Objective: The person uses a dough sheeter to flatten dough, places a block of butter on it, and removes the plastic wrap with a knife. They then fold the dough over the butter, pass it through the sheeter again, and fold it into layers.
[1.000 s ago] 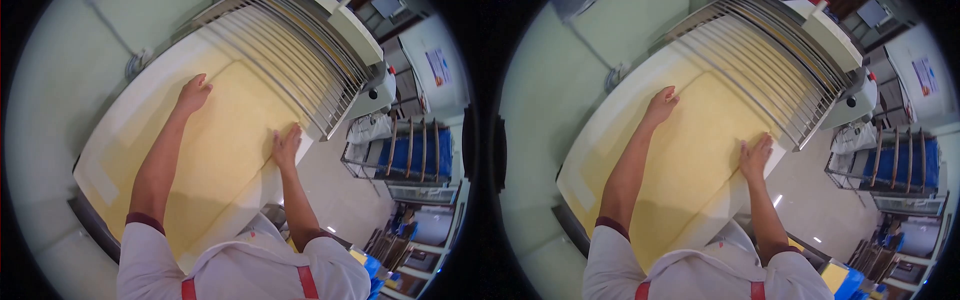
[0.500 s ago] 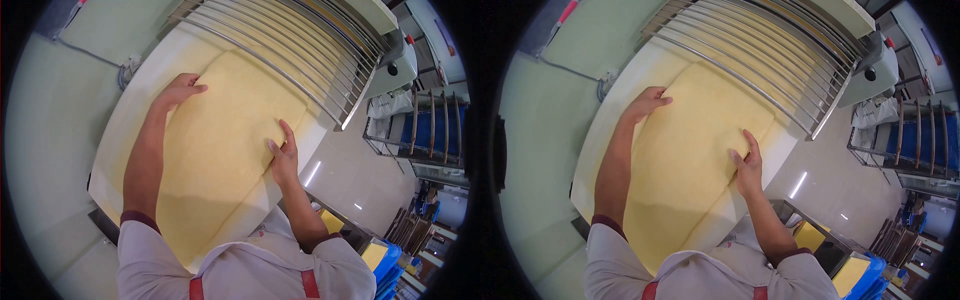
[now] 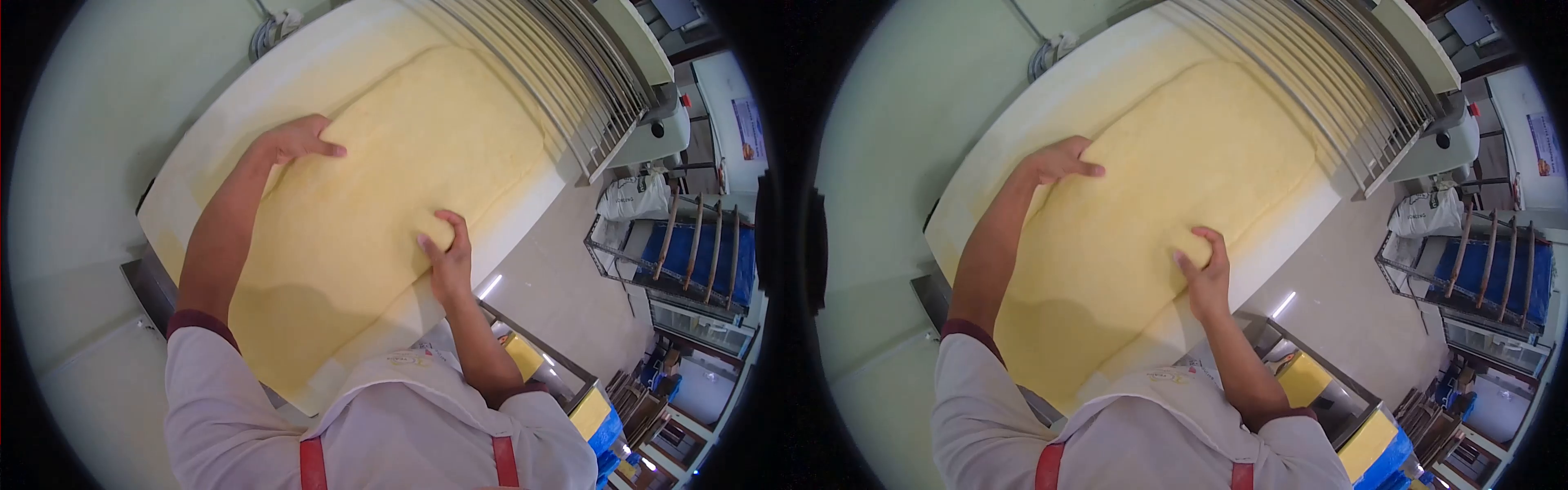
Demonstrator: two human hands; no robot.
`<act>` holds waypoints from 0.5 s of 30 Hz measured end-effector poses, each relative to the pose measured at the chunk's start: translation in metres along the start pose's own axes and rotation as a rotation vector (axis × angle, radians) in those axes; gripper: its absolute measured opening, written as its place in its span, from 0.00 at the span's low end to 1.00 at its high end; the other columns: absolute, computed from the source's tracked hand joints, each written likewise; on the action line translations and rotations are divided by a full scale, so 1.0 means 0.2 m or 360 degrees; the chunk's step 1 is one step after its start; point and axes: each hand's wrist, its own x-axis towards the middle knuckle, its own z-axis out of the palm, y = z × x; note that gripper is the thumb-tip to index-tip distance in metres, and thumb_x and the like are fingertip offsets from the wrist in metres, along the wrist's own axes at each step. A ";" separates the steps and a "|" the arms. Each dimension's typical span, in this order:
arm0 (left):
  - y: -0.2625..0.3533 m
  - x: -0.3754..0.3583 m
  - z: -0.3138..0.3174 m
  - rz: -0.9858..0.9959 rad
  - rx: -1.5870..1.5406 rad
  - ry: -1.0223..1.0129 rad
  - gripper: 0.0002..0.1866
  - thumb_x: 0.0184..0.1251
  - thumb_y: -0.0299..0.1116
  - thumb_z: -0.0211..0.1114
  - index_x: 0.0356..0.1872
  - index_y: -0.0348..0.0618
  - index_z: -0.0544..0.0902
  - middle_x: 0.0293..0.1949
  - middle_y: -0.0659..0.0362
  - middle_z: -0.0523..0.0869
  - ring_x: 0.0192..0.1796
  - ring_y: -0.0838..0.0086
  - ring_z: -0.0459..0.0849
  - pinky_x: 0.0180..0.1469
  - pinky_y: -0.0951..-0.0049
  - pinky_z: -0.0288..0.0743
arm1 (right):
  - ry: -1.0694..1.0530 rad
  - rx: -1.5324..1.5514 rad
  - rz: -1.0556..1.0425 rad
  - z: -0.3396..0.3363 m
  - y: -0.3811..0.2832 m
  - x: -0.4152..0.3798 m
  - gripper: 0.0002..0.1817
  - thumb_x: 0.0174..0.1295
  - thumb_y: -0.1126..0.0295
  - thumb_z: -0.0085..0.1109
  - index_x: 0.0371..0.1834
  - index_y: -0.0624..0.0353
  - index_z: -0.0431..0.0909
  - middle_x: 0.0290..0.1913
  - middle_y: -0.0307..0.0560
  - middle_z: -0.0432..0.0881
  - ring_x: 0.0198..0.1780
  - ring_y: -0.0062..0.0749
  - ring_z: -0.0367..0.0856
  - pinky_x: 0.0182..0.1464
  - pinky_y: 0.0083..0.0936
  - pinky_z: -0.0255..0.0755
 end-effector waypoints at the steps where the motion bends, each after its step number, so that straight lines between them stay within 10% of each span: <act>1: -0.03 -0.05 -0.01 0.0026 -0.0014 0.0003 0.25 0.60 0.33 0.72 0.56 0.32 0.77 0.48 0.55 0.84 0.48 0.73 0.82 0.50 0.71 0.76 | -0.0007 0.0120 0.0081 -0.01 0.01 -0.03 0.25 0.58 0.86 0.59 0.58 0.57 0.69 0.58 0.48 0.72 0.57 0.29 0.74 0.55 0.23 0.74; 15: -0.19 -0.47 -0.06 0.0151 -0.0174 0.0106 0.25 0.59 0.35 0.72 0.56 0.34 0.76 0.49 0.58 0.83 0.51 0.74 0.79 0.55 0.71 0.73 | 0.0044 0.0365 0.0153 0.21 0.09 -0.46 0.29 0.59 0.87 0.56 0.63 0.55 0.63 0.58 0.49 0.72 0.52 0.29 0.78 0.53 0.22 0.76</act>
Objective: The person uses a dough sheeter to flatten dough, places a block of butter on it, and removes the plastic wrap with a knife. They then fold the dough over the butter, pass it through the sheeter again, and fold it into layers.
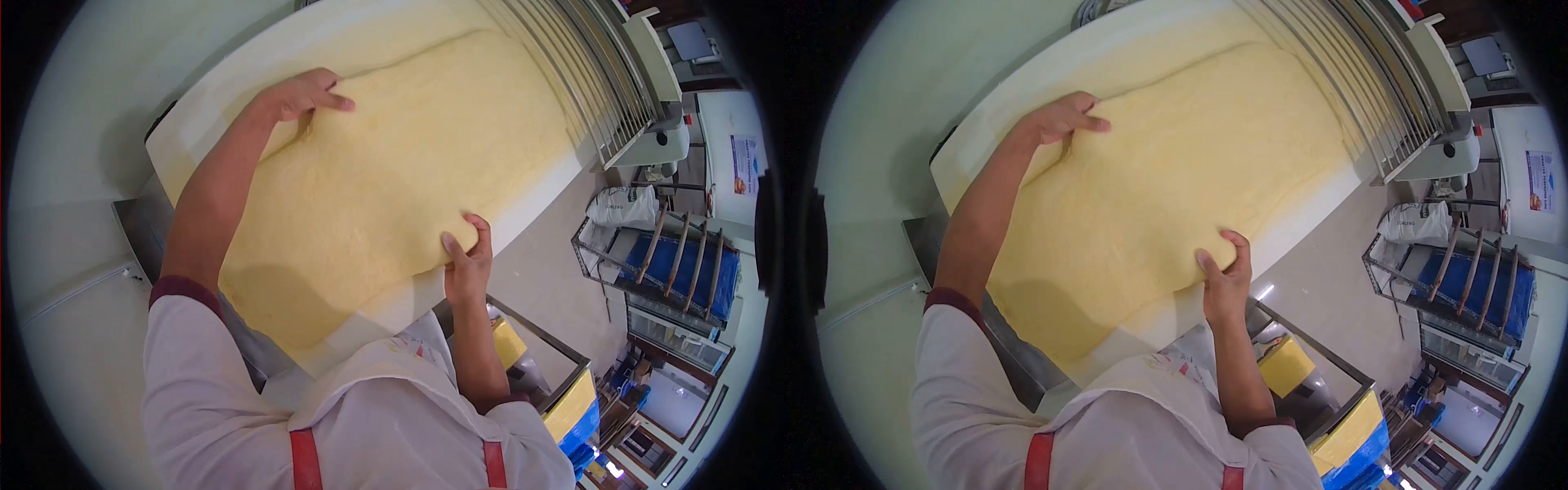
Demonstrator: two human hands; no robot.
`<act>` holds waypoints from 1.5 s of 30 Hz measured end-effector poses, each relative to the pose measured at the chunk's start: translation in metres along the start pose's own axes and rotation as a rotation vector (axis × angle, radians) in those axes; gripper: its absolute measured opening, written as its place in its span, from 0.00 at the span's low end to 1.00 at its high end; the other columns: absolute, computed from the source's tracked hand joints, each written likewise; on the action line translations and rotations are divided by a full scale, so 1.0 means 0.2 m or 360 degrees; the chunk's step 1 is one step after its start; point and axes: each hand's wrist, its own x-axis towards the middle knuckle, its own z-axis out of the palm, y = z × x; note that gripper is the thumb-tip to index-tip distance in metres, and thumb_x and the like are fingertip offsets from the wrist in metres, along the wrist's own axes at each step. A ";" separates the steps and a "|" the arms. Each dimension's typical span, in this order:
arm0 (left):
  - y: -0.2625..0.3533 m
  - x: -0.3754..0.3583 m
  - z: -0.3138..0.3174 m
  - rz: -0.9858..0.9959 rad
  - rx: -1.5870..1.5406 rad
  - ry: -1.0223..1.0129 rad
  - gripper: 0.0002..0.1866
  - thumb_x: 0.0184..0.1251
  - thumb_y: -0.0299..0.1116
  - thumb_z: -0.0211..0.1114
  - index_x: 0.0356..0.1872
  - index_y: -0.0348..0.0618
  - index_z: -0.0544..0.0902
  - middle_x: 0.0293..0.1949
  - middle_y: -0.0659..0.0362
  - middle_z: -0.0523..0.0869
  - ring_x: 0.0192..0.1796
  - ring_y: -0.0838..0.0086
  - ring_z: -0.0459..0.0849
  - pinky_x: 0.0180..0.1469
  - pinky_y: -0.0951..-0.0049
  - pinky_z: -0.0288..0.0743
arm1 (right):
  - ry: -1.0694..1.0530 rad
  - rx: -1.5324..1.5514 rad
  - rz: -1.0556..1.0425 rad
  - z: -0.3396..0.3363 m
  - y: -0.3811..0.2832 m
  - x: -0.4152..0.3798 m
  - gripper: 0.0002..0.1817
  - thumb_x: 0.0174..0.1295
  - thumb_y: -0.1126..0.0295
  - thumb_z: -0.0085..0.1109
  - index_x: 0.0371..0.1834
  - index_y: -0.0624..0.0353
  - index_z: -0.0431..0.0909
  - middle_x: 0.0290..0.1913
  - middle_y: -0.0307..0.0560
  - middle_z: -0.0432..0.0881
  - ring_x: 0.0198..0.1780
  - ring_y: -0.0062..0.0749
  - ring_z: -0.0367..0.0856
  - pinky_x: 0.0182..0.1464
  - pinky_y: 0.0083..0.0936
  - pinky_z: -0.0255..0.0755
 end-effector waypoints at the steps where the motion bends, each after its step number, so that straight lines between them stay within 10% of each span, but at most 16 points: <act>1: -0.03 0.00 -0.02 -0.0029 -0.0064 0.0033 0.26 0.59 0.35 0.72 0.57 0.34 0.76 0.50 0.57 0.82 0.52 0.73 0.79 0.56 0.72 0.72 | 0.0020 0.0049 0.0019 -0.01 0.03 -0.03 0.30 0.60 0.88 0.55 0.64 0.55 0.62 0.59 0.51 0.72 0.54 0.31 0.78 0.54 0.24 0.76; 20: -0.16 -0.41 0.05 -0.0114 0.0135 0.0103 0.21 0.63 0.31 0.67 0.55 0.32 0.77 0.46 0.54 0.84 0.47 0.74 0.81 0.49 0.71 0.75 | -0.0183 -0.0633 -0.0091 0.16 0.26 -0.28 0.29 0.60 0.88 0.53 0.64 0.56 0.61 0.55 0.51 0.74 0.54 0.30 0.77 0.53 0.23 0.75; 29: -0.25 -0.53 -0.02 -0.0124 0.0052 0.0282 0.19 0.59 0.30 0.70 0.48 0.32 0.80 0.39 0.58 0.85 0.43 0.75 0.81 0.46 0.72 0.74 | -0.0001 -0.0227 0.0094 0.25 0.28 -0.44 0.32 0.57 0.85 0.61 0.65 0.59 0.61 0.52 0.51 0.76 0.48 0.27 0.80 0.47 0.19 0.76; 35: -0.29 -0.64 -0.08 -0.0022 0.0742 0.0145 0.19 0.61 0.34 0.69 0.48 0.32 0.81 0.39 0.58 0.86 0.39 0.75 0.82 0.43 0.72 0.74 | -0.0375 -0.0768 0.0252 0.32 0.25 -0.43 0.35 0.57 0.86 0.60 0.68 0.60 0.59 0.53 0.50 0.75 0.50 0.29 0.79 0.49 0.22 0.77; 41: -0.39 -0.69 -0.08 -0.0065 0.0106 0.0433 0.19 0.58 0.34 0.70 0.46 0.32 0.81 0.36 0.58 0.85 0.39 0.75 0.82 0.43 0.71 0.74 | -0.0477 -0.0629 0.0037 0.20 0.41 -0.50 0.33 0.57 0.85 0.62 0.67 0.60 0.63 0.47 0.45 0.79 0.38 0.20 0.81 0.36 0.14 0.75; 45: -0.36 -0.74 -0.07 -0.0109 0.0559 0.0409 0.16 0.62 0.34 0.68 0.47 0.33 0.81 0.38 0.60 0.85 0.41 0.76 0.81 0.45 0.73 0.74 | -0.0675 -0.1031 0.0299 0.23 0.34 -0.49 0.28 0.57 0.85 0.63 0.63 0.61 0.70 0.44 0.43 0.81 0.38 0.20 0.81 0.39 0.16 0.76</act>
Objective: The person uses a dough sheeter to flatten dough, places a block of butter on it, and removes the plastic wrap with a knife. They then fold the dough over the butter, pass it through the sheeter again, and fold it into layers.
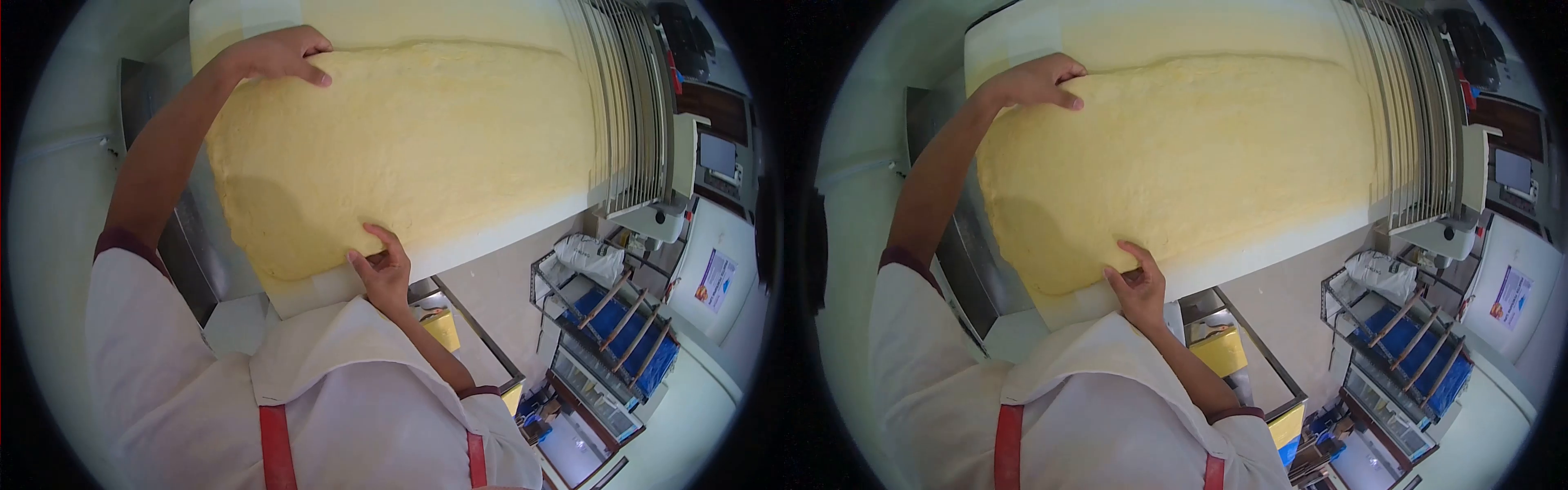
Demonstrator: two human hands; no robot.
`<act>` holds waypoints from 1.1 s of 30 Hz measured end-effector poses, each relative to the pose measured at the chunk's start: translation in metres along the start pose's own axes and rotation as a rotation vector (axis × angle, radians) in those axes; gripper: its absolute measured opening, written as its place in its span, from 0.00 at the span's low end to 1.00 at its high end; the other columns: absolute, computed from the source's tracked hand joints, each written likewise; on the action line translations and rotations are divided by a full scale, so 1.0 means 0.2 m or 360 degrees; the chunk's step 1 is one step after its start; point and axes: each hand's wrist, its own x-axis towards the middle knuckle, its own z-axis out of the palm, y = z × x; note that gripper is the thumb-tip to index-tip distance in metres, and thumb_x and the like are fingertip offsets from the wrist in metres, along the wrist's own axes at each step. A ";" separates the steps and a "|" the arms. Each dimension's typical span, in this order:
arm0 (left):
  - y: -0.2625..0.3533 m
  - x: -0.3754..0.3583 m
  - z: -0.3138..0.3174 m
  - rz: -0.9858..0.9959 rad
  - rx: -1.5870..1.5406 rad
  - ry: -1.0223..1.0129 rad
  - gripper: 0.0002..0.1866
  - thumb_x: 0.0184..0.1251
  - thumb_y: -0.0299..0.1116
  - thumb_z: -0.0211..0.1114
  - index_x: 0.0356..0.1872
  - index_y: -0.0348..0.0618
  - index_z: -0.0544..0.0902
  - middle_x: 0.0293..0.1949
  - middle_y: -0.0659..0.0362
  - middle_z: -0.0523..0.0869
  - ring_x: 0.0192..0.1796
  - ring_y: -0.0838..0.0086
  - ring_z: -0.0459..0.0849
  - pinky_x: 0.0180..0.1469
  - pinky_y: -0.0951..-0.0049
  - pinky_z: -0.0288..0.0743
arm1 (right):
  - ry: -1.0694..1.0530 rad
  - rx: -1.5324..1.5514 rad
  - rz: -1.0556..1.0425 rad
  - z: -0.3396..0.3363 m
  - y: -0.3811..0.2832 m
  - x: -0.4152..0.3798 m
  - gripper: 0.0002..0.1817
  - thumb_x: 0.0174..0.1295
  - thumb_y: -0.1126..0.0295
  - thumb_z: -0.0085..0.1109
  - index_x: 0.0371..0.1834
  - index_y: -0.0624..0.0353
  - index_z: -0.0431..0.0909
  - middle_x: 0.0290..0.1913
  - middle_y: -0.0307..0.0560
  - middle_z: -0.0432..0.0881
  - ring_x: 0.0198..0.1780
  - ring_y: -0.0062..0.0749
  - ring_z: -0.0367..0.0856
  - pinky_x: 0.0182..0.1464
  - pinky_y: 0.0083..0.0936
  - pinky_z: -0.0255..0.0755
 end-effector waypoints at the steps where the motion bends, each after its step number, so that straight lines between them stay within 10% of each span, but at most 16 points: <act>1: -0.02 0.01 -0.04 -0.0010 -0.0053 -0.0001 0.17 0.62 0.34 0.67 0.47 0.34 0.81 0.39 0.60 0.84 0.42 0.77 0.81 0.47 0.73 0.74 | -0.0011 0.0094 -0.0004 -0.01 0.05 -0.02 0.27 0.57 0.84 0.63 0.62 0.61 0.71 0.45 0.43 0.81 0.40 0.21 0.82 0.41 0.17 0.77; 10: -0.26 -0.19 -0.04 0.0290 -0.0234 0.0757 0.17 0.65 0.37 0.67 0.50 0.37 0.80 0.43 0.57 0.83 0.46 0.76 0.79 0.54 0.73 0.73 | -0.0080 -0.0125 -0.0087 -0.56 0.07 0.01 0.12 0.60 0.80 0.62 0.48 0.63 0.82 0.43 0.45 0.86 0.43 0.23 0.83 0.44 0.20 0.77; 20: -0.03 -0.07 0.35 0.0296 0.0438 0.1291 0.16 0.58 0.36 0.69 0.45 0.38 0.81 0.42 0.53 0.84 0.45 0.61 0.81 0.51 0.66 0.75 | -0.0103 -0.1561 -0.1765 -0.53 -0.90 1.19 0.15 0.58 0.70 0.64 0.49 0.57 0.81 0.47 0.49 0.82 0.51 0.46 0.77 0.54 0.38 0.71; 27: 0.23 -0.02 0.37 -0.0461 0.0301 0.1195 0.13 0.55 0.32 0.70 0.40 0.37 0.82 0.38 0.54 0.83 0.45 0.63 0.82 0.51 0.68 0.74 | -0.0748 -0.1646 -0.1557 -0.55 -0.95 1.55 0.15 0.60 0.61 0.63 0.48 0.55 0.82 0.43 0.49 0.80 0.50 0.47 0.76 0.56 0.39 0.69; 33: 0.40 0.21 0.48 -0.0141 0.0475 0.1521 0.14 0.56 0.34 0.70 0.42 0.40 0.83 0.47 0.52 0.83 0.50 0.60 0.81 0.54 0.64 0.74 | -0.0966 -0.1603 -0.1388 -0.97 -1.02 1.73 0.15 0.59 0.63 0.64 0.49 0.54 0.81 0.47 0.48 0.80 0.53 0.47 0.75 0.57 0.40 0.68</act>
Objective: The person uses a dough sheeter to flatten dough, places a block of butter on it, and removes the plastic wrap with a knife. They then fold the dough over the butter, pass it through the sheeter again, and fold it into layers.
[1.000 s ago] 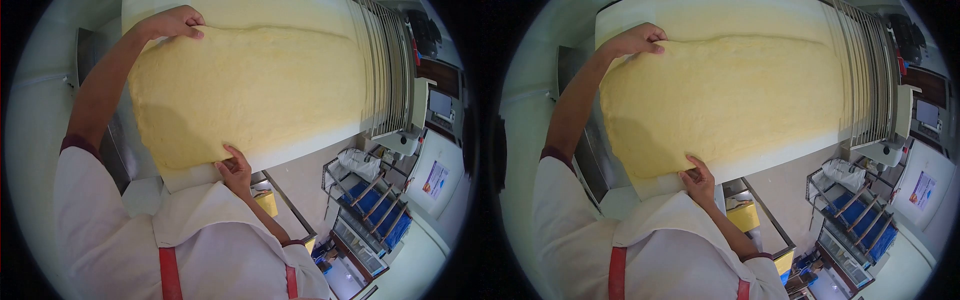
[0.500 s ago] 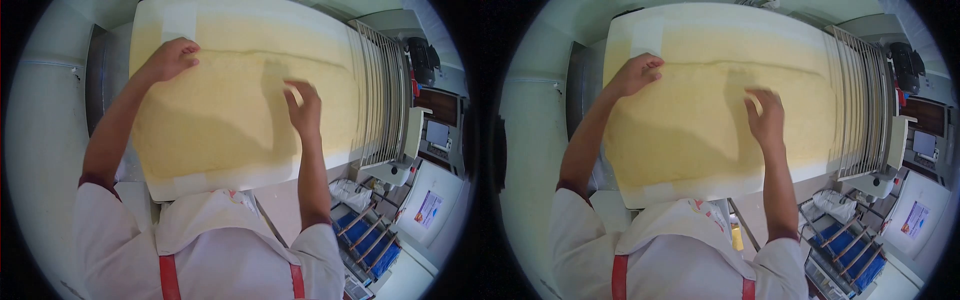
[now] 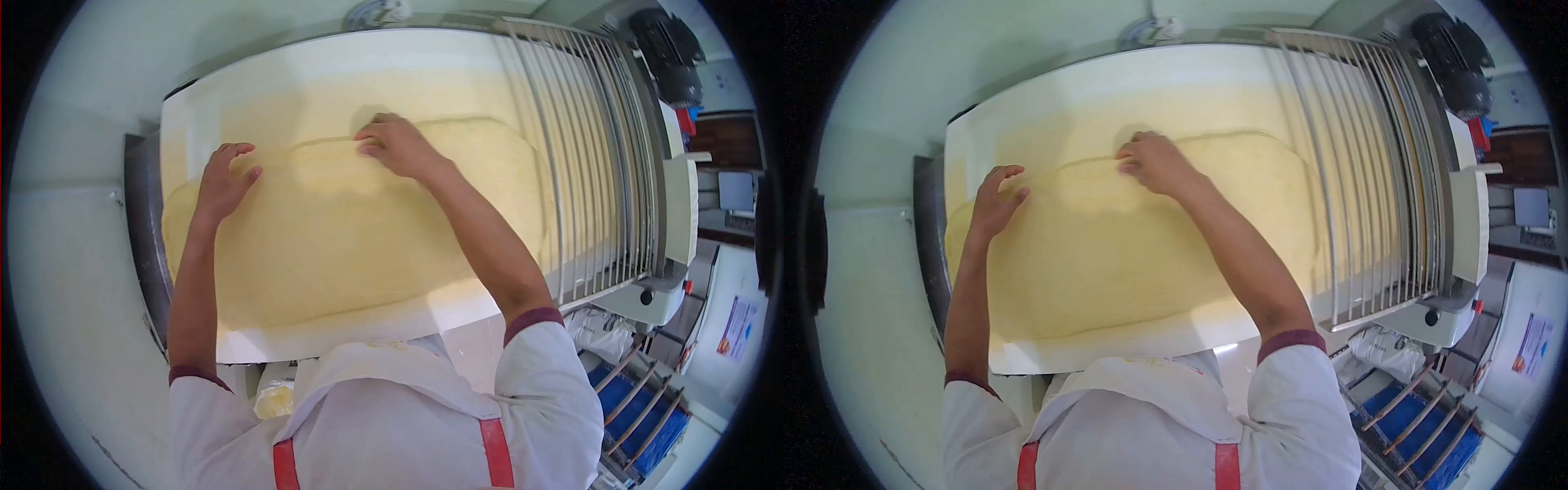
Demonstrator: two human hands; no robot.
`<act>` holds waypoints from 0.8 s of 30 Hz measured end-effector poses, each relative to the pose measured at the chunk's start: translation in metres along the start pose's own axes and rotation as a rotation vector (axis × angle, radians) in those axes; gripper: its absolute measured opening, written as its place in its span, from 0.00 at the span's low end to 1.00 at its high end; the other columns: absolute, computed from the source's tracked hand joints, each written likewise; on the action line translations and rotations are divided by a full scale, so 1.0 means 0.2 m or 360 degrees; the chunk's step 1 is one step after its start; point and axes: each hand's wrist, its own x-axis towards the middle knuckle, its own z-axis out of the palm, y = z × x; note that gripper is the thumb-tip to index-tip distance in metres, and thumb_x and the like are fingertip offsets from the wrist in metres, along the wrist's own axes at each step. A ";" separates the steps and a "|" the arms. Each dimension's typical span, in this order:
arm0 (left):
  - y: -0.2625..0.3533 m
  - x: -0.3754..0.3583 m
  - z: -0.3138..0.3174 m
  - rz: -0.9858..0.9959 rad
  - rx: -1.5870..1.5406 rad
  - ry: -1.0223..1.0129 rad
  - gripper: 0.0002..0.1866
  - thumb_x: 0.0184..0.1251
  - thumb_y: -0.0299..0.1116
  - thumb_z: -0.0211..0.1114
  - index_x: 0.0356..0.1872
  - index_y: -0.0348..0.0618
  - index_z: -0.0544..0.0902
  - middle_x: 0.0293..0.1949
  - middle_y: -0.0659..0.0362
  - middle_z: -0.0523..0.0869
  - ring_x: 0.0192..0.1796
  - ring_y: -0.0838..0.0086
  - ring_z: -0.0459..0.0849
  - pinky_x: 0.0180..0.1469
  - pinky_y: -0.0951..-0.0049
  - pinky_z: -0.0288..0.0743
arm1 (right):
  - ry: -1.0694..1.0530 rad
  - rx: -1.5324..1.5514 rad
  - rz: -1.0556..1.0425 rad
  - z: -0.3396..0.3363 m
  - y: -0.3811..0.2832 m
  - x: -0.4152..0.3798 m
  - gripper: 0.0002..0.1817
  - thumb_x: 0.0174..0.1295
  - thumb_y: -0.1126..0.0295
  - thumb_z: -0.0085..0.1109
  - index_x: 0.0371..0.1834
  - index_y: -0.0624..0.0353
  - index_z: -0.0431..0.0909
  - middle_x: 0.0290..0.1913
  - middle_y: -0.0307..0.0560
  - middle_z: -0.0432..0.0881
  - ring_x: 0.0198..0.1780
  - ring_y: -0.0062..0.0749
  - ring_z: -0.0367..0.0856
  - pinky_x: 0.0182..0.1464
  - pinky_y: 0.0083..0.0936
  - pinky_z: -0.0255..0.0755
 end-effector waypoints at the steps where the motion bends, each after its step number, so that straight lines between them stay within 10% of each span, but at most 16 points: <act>1: 0.08 0.02 0.06 0.0128 -0.0047 0.0134 0.14 0.56 0.34 0.70 0.43 0.41 0.83 0.48 0.52 0.83 0.51 0.60 0.81 0.55 0.64 0.74 | 0.0117 -0.0038 -0.0070 0.00 0.02 -0.03 0.16 0.60 0.64 0.64 0.50 0.55 0.80 0.47 0.49 0.79 0.52 0.47 0.75 0.57 0.40 0.69; 11: 0.97 0.54 0.87 0.0261 -0.0365 -0.0215 0.15 0.58 0.30 0.69 0.47 0.38 0.83 0.44 0.51 0.85 0.49 0.62 0.83 0.53 0.67 0.75 | 0.0608 -0.0301 -0.0006 -0.35 0.43 -0.42 0.16 0.60 0.64 0.63 0.50 0.52 0.79 0.51 0.48 0.78 0.60 0.47 0.70 0.64 0.46 0.60; 20: 1.42 0.75 1.29 0.0535 -0.0279 -0.0359 0.19 0.55 0.38 0.73 0.45 0.37 0.84 0.43 0.49 0.84 0.50 0.57 0.82 0.54 0.62 0.74 | 0.1151 -0.1219 0.1290 -0.30 0.57 -0.86 0.31 0.62 0.57 0.61 0.61 0.68 0.66 0.60 0.59 0.67 0.63 0.54 0.65 0.64 0.52 0.56; 24: 1.53 0.78 1.38 0.0424 -0.0211 -0.0533 0.18 0.54 0.36 0.74 0.43 0.37 0.85 0.41 0.49 0.85 0.45 0.57 0.83 0.49 0.63 0.76 | 0.1148 -0.0590 0.1575 -0.34 0.50 -0.85 0.29 0.62 0.58 0.61 0.58 0.71 0.68 0.54 0.60 0.71 0.56 0.53 0.68 0.58 0.46 0.61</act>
